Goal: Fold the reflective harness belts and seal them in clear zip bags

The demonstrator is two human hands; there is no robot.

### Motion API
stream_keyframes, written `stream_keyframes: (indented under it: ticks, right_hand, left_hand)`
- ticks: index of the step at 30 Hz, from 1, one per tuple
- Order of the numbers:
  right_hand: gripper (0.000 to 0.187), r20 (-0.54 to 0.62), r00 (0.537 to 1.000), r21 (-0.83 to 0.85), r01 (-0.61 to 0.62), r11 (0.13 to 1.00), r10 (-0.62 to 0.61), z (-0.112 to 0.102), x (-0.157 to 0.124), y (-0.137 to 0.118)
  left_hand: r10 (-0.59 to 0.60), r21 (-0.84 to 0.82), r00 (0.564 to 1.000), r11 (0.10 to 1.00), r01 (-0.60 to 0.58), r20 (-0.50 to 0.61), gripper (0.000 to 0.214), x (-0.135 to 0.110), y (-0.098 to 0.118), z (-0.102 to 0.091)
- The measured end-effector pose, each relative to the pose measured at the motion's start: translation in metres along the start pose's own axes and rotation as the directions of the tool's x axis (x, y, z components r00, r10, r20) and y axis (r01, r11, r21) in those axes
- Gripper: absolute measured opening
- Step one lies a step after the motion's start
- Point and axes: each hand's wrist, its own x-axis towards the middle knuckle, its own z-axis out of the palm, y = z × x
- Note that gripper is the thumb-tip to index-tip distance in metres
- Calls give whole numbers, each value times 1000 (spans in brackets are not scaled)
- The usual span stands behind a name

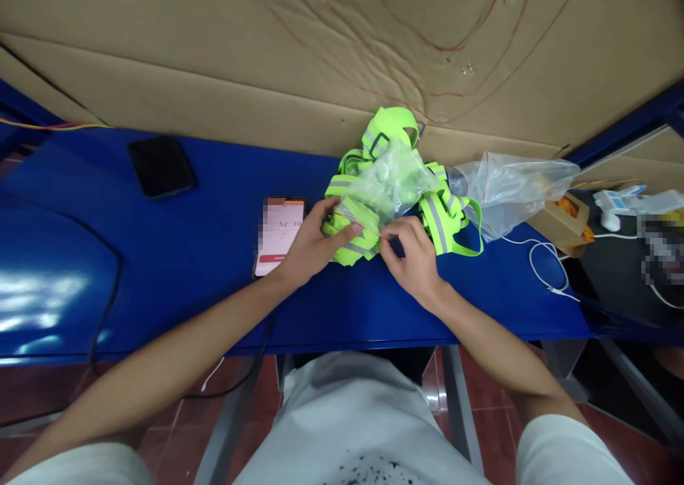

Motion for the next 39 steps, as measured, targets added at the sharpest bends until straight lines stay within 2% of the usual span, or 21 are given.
stream_keyframes:
  ticks: [2,5,8,10,12,16,17,19,21,22,25,27,28,30,33,37,39]
  right_hand:
    - [14,15,1000,-27,-21,999,21,3,-2,2]
    - [10,50,992,-32,-112,993,113,11,-5,5]
    - [17,98,961,115,-271,956,261,20,-6,4]
    - [20,127,946,192,-319,928,299,23,-7,3]
    - [18,133,958,158,-273,949,254,22,-8,1]
    - [19,172,982,-43,-72,996,79,15,-8,0]
    - [20,180,981,-30,-68,997,72,12,-7,0]
    - [16,171,976,110,-156,982,136,8,-4,-2]
    - [13,170,956,322,-282,904,238,6,-1,-5]
    - [18,182,943,425,-331,842,279,7,0,-7]
    - [47,251,896,639,-437,633,365,15,0,-11]
    - [67,315,855,691,-504,518,412,21,-1,-13]
    - [72,350,841,694,-528,489,412,23,-1,-14]
    - [73,402,835,680,-546,489,375,23,0,-15]
    - [63,406,857,680,-515,523,316,14,3,-13]
    - [42,391,884,686,-466,559,257,3,3,-8]
    - [38,401,882,660,-466,589,248,1,1,-6]
  left_hand:
    - [23,-32,1000,999,-24,-21,64,-1,0,1]
    - [145,40,987,989,-143,-63,65,-4,3,3]
    - [212,104,975,973,-204,-69,65,-7,6,3]
    - [234,122,971,966,-227,-48,65,-7,6,3]
    - [245,148,969,960,-238,-29,65,-5,4,2]
    - [265,206,964,946,-251,-40,63,0,-3,-2]
    - [258,200,965,948,-246,-38,63,1,-4,-3]
    - [227,154,974,963,-220,-28,63,2,-3,-4]
    - [190,95,981,978,-187,-25,62,2,0,-4]
    - [180,76,983,981,-177,-31,61,1,2,-4]
    - [196,67,979,979,-192,-61,62,-2,6,-1]
    - [215,69,975,975,-212,-52,64,-6,7,2]
    - [220,60,975,974,-218,-36,65,-7,7,4]
    - [221,26,975,975,-221,-1,67,-9,8,6]
    - [212,-98,977,973,-209,27,73,-11,10,6]
    - [71,-345,997,937,-56,31,71,-11,18,2]
    - [10,-413,996,911,26,86,71,-11,23,1]
